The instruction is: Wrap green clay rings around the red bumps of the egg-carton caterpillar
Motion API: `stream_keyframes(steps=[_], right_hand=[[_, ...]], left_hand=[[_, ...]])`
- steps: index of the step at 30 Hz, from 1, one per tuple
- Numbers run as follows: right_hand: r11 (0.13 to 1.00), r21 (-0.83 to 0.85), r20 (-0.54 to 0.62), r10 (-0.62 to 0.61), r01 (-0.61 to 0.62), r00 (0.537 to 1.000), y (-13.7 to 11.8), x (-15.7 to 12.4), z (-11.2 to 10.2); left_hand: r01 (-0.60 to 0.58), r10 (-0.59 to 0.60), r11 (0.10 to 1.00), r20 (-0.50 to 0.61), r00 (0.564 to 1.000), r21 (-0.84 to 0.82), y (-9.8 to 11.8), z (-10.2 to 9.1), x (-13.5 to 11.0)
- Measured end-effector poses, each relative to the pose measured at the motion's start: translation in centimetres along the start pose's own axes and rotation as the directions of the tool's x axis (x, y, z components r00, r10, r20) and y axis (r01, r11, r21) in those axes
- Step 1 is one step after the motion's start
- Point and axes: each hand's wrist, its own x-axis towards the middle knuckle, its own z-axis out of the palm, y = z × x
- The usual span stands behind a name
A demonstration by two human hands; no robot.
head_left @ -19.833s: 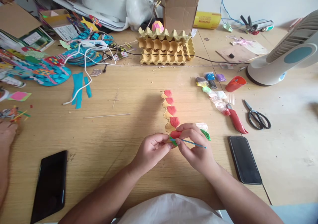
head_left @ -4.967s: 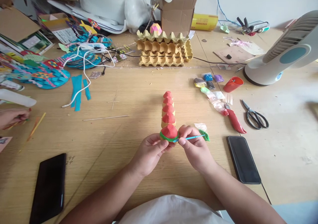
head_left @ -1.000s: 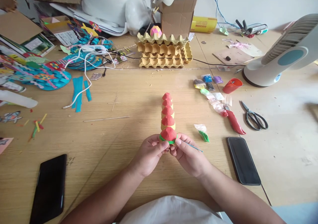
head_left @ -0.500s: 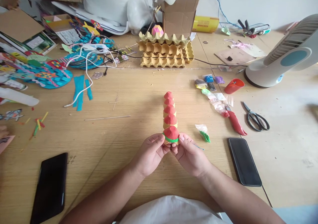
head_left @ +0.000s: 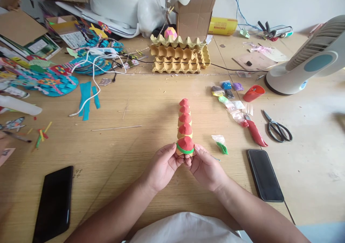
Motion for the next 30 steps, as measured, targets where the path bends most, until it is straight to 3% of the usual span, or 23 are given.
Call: stream_keyframes(steps=[18, 24, 30], right_hand=[[0.998, 0.011, -0.052, 0.054, -0.054, 0.997, 0.06, 0.19, 0.05], [0.999, -0.009, -0.020, 0.051, -0.051, 0.999, 0.10, 0.19, -0.15], [0.996, -0.082, -0.007, -0.045, 0.044, 0.999, 0.19, 0.15, -0.37]], left_hand=[[0.066, -0.067, 0.996, -0.012, 0.998, -0.056, 0.01, -0.18, 0.23], [0.099, -0.099, 0.995, -0.001, 0.995, -0.015, 0.31, -0.21, 0.32], [0.005, -0.005, 0.998, -0.003, 1.000, 0.069, 0.04, -0.33, 0.38]])
